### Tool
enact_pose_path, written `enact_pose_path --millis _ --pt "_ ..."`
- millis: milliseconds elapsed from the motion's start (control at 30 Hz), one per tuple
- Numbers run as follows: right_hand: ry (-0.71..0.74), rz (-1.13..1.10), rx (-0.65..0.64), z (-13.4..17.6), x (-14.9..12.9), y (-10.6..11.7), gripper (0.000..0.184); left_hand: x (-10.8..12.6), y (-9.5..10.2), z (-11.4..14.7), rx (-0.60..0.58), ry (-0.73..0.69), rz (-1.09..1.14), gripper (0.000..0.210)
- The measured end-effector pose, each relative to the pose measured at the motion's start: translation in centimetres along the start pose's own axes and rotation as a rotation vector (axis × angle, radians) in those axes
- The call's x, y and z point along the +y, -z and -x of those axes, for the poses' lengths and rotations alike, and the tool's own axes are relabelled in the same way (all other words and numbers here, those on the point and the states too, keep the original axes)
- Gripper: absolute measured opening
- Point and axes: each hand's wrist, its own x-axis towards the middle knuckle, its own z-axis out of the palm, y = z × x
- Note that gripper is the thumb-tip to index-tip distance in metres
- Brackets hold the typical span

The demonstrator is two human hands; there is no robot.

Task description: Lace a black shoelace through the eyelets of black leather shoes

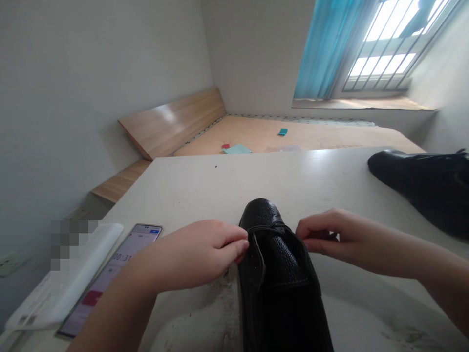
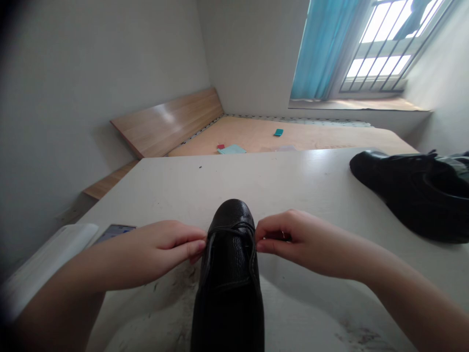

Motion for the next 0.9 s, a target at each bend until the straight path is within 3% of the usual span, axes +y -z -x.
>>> enact_pose_path --millis 133,267,467,667,900 --pt "-0.005 -0.079 0.082 0.1 -0.2 -0.3 0.022 0.0 0.0 0.0 -0.01 -0.009 0.019 0.033" --pt "0.03 -0.1 0.079 0.3 -0.5 -0.5 0.023 0.4 -0.1 0.1 0.007 0.005 0.032 0.042" --pt "0.038 -0.047 0.131 0.8 -0.9 -1.2 0.025 1.9 -1.5 0.0 0.181 0.106 -0.132 0.059" --pt "-0.08 0.017 0.282 1.8 -2.8 -2.7 0.035 3.4 -2.3 0.1 0.27 0.145 -0.323 0.042" --pt "0.013 0.288 0.402 2.0 -3.2 -3.4 0.034 3.7 -2.1 1.0 0.339 0.364 -0.283 0.033"
